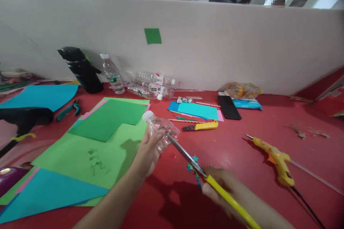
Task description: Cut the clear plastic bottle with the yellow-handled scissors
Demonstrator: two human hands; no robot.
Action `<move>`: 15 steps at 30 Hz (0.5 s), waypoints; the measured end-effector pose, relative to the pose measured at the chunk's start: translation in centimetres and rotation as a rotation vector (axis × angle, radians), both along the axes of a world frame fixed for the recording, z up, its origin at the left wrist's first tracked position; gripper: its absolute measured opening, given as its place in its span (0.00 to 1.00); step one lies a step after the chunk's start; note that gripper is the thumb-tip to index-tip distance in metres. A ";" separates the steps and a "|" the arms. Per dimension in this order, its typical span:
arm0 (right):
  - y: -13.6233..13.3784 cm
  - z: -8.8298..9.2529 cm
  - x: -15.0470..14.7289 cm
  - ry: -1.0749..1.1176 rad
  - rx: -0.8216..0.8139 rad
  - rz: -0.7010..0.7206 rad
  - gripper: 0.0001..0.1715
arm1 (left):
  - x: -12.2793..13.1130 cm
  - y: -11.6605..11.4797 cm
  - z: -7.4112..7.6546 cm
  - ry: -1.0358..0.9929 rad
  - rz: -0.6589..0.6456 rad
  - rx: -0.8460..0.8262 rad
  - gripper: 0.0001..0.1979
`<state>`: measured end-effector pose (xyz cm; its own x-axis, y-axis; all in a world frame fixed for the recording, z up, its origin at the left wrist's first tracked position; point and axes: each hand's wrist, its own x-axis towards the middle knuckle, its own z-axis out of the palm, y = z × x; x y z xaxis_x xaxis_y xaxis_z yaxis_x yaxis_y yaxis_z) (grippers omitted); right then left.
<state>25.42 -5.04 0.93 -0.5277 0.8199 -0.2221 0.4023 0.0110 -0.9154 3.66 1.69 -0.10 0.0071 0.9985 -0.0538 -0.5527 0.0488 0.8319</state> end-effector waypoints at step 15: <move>0.0 -0.1 -0.1 0.032 -0.038 -0.023 0.33 | 0.2 -0.1 -0.1 0.006 0.029 -0.019 0.19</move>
<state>25.33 -5.08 0.87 -0.5160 0.8233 -0.2365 0.3727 -0.0328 -0.9274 3.82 1.63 -0.21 -0.0223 0.9971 -0.0726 -0.5488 0.0485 0.8346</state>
